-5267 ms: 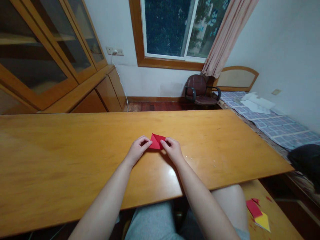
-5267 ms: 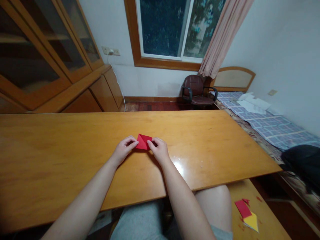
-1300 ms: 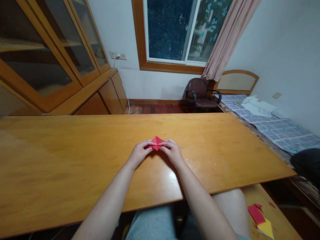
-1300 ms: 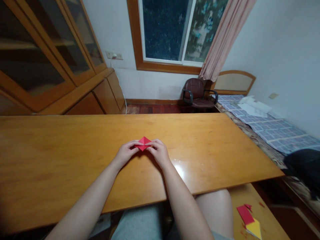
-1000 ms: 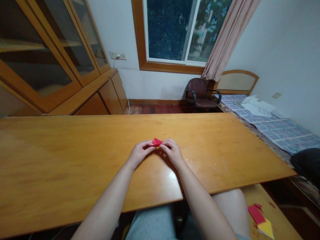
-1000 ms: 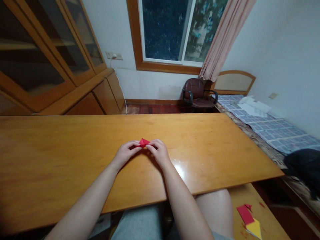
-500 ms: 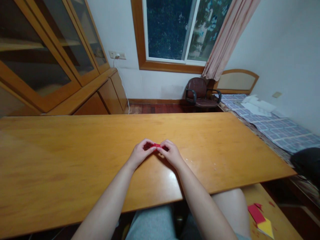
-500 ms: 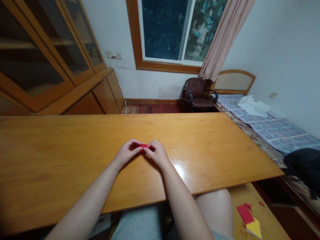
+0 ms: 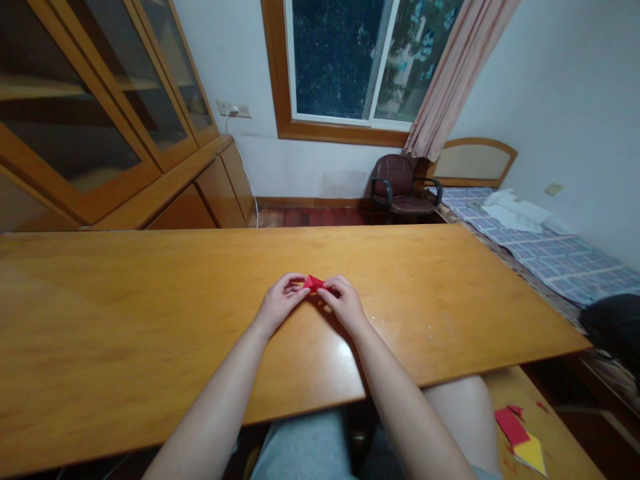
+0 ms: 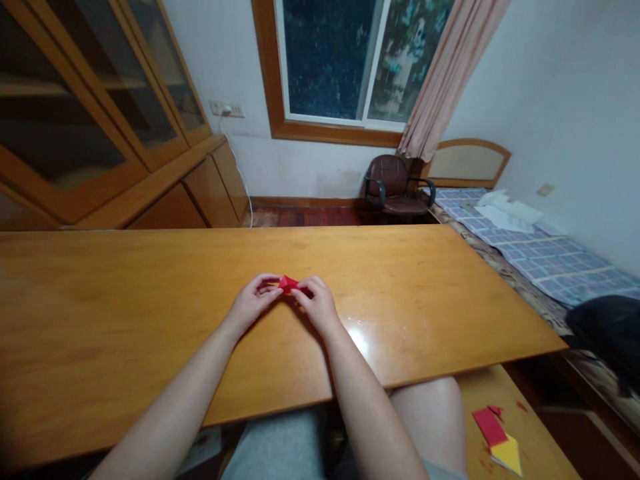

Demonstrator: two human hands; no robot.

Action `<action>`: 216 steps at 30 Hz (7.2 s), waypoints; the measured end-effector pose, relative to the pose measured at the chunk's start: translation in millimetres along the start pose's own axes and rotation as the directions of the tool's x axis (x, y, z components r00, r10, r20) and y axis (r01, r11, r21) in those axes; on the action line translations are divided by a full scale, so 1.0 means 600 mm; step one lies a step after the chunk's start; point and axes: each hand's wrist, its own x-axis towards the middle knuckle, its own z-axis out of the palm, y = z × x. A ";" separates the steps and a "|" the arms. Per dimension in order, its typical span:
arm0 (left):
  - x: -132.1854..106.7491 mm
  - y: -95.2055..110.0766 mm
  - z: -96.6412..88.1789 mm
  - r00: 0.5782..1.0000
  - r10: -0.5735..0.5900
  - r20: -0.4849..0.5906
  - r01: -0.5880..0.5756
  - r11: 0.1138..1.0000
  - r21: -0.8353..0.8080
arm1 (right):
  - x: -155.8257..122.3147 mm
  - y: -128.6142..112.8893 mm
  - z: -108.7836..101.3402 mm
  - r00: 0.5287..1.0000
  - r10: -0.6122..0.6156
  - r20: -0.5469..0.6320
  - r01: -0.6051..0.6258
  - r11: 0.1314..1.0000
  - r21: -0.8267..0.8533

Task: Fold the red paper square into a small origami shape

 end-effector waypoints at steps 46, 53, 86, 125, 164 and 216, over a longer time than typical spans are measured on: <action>-0.010 0.023 -0.010 0.992 0.012 0.123 -0.004 0.998 -0.066 | -0.005 0.005 0.002 0.992 0.098 -0.082 -0.090 0.991 0.099; -0.007 0.012 -0.001 1.000 -0.006 0.025 0.007 1.000 -0.025 | -0.007 0.000 0.002 0.999 0.019 0.030 -0.020 1.000 0.020; -0.006 0.016 -0.003 0.987 0.150 0.059 -0.155 0.984 0.085 | -0.006 -0.006 0.002 0.999 0.031 0.020 -0.031 1.000 0.001; -0.002 0.013 -0.002 0.999 0.024 0.028 -0.029 0.984 0.175 | -0.007 0.013 0.008 0.985 0.174 -0.011 -0.169 0.966 0.197; -0.002 0.016 -0.005 0.996 -0.061 0.062 0.055 0.994 0.099 | -0.008 0.015 0.008 0.983 0.173 0.053 -0.179 0.972 0.153; -0.002 0.002 -0.008 0.996 -0.045 0.081 0.039 0.997 0.071 | -0.005 0.008 0.010 0.971 0.220 0.089 -0.233 0.957 0.174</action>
